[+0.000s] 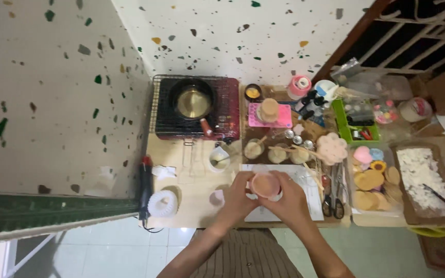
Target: The recorder is making handmade candles by melting wax on a portable stove, adding fragrance and color, and preparing the wax to be poured into molds.
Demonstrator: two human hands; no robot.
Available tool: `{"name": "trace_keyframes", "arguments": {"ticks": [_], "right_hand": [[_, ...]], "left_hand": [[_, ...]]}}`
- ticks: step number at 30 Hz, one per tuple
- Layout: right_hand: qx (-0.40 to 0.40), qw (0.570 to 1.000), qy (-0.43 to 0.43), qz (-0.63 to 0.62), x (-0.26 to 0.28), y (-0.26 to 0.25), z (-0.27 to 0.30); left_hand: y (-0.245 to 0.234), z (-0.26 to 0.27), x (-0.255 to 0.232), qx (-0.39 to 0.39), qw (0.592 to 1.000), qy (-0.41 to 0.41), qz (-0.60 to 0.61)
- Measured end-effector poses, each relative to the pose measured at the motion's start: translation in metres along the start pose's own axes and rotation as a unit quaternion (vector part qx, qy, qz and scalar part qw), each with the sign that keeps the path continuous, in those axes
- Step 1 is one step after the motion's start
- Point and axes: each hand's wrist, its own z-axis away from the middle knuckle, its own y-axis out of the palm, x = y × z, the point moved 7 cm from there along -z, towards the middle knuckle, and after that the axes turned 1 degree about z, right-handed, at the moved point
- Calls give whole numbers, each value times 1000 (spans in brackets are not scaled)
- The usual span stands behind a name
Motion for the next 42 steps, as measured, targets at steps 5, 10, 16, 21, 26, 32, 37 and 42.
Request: {"name": "trace_keyframes", "arguments": {"ticks": [5,10,16,21,26,32,37,42], "right_hand": [[-13,998,34,51,-45,-13,43],[-57,997,-3,58,-67,-37,64],[-17,997,-39,57,-75,-52,64],[5,997,-59,-39,-134,-67,56],[-214,957,188,-54,-371,-105,24],[-68,964,214,144,-499,-47,-10],[-20,968,216,129,-491,-31,-11],[-36,950,237,200,-494,-30,-17]], "left_hand": [[45,28,14,67,995,-68,36],[77,51,46,116,945,-190,238],[145,72,105,200,741,-352,535],[151,68,132,26,750,-409,520],[152,62,95,87,741,-398,534],[142,65,88,-22,725,-406,556],[136,59,68,-53,747,-393,534],[133,48,54,-27,732,-390,558]]}}
